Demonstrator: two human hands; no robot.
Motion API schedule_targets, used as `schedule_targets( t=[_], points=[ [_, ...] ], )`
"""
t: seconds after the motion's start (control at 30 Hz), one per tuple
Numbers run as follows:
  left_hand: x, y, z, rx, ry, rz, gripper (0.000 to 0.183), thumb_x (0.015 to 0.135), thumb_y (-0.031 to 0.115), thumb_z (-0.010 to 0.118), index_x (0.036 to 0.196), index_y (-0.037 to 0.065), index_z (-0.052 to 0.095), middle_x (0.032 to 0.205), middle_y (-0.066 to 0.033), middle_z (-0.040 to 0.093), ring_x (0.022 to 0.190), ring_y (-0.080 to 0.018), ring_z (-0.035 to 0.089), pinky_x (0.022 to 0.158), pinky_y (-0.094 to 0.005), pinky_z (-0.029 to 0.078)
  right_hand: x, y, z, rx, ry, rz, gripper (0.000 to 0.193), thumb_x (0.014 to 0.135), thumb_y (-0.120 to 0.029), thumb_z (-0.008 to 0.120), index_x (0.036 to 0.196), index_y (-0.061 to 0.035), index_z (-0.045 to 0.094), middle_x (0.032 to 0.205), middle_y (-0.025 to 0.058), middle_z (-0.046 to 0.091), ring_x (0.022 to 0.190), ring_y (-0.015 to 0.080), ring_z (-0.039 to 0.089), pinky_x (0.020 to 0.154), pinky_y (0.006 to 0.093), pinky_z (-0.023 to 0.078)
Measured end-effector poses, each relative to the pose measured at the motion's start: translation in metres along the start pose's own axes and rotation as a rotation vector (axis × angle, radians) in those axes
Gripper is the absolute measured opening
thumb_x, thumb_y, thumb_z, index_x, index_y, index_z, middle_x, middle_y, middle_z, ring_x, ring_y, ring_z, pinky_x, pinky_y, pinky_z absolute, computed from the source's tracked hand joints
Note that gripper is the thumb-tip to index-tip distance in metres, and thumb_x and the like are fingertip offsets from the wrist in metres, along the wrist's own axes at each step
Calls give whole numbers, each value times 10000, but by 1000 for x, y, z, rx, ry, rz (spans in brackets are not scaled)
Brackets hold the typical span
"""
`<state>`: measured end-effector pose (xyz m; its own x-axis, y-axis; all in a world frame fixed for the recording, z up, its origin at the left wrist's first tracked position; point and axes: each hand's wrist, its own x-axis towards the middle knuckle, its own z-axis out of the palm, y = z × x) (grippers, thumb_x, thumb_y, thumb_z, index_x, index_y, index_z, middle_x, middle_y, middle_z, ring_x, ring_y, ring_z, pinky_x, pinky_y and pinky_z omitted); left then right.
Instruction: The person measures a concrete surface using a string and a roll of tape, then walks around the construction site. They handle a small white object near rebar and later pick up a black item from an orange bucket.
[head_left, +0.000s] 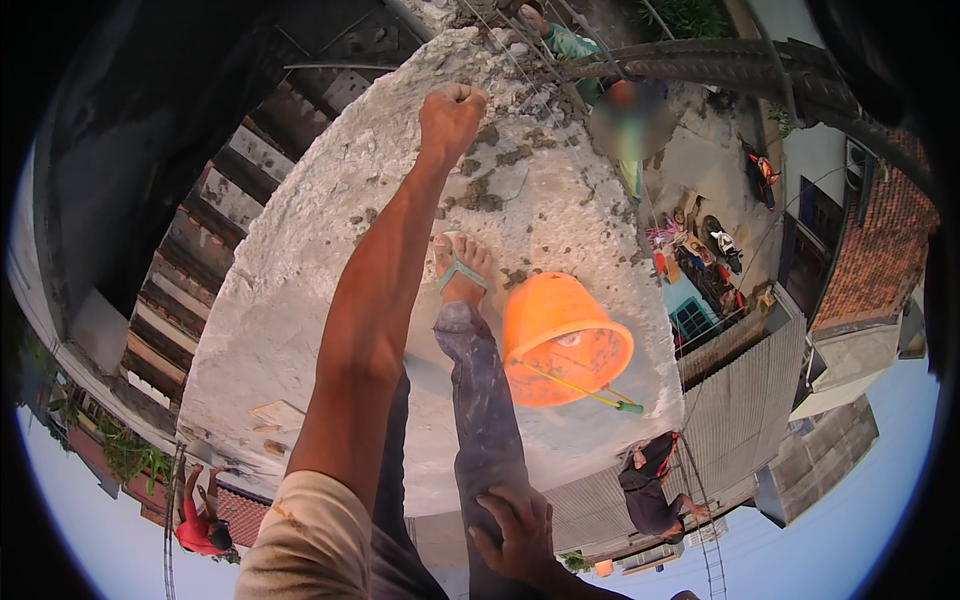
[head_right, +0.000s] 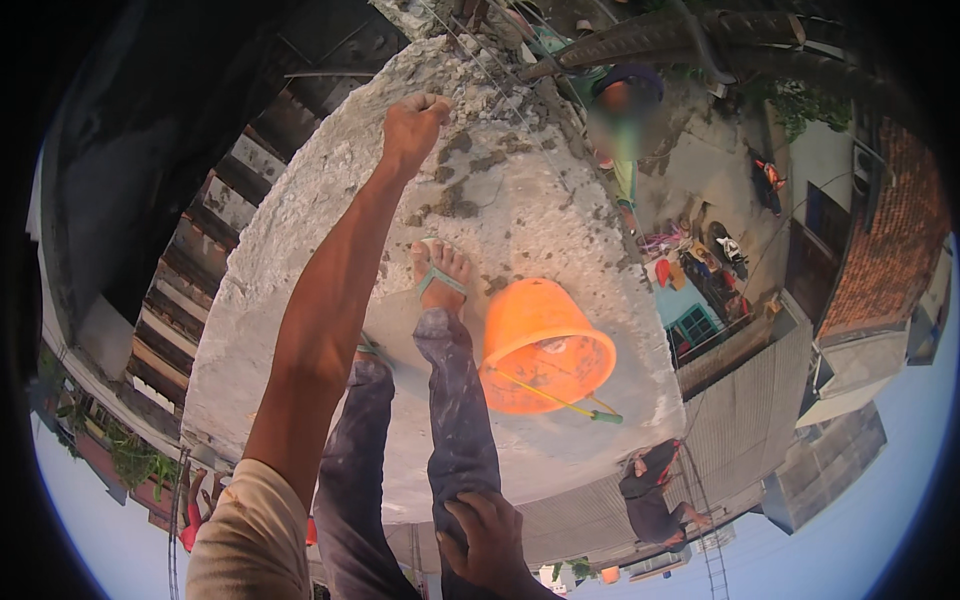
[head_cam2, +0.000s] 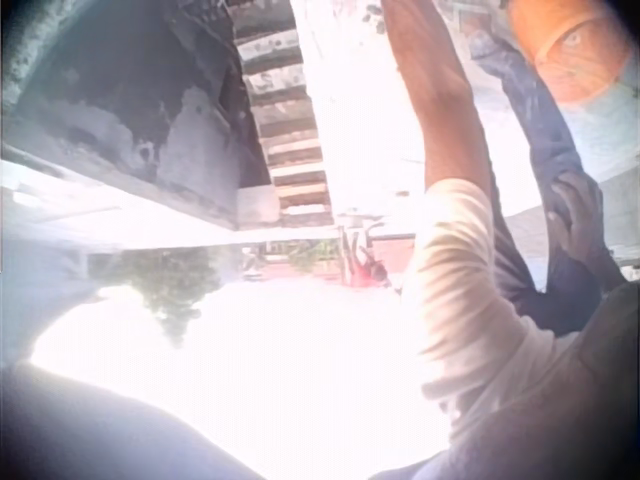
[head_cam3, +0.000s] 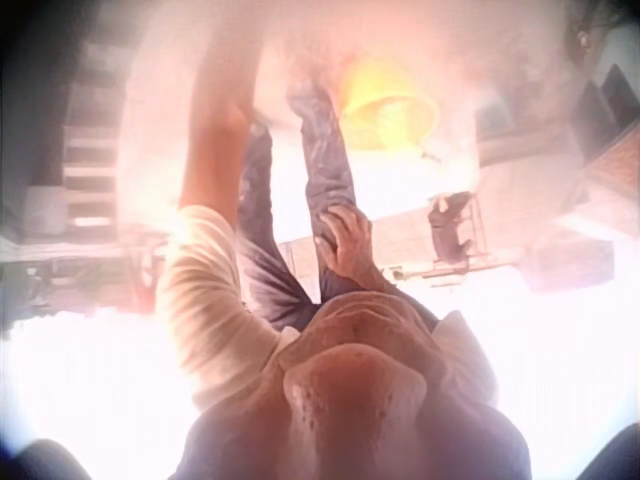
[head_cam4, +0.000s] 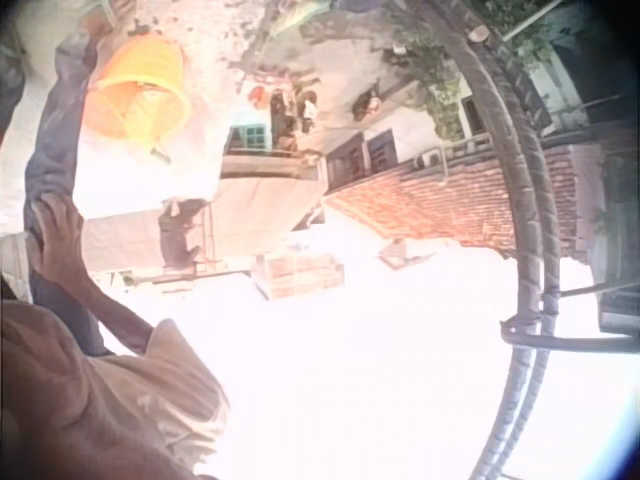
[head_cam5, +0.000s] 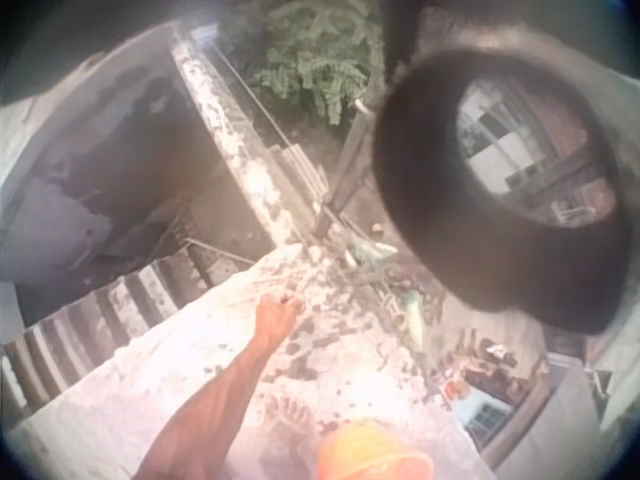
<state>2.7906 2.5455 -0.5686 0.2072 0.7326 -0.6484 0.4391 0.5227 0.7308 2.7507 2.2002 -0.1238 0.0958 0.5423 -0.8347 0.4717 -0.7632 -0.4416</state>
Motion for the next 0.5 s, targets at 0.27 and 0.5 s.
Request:
schedule_targets(
  t=[0.27,0.5],
  points=[
    [8,-2,2,-8,18,-29,198,893,200,685,884,23,773,788,-41,726,713,-114,628,669,-290,486,10,-17,-5,2,30,-15,517,768,-220,814,1254,-134,660,1306,73,575,1216,323,521,994,474,396],
    [24,-15,-1,121,60,4,245,875,265,721,842,26,761,738,-61,712,676,-123,621,644,-307,487,6,-28,-7,92,98,29,499,782,-208,774,1249,-70,667,1304,173,607,1215,427,539,1041,552,408]
  ],
)
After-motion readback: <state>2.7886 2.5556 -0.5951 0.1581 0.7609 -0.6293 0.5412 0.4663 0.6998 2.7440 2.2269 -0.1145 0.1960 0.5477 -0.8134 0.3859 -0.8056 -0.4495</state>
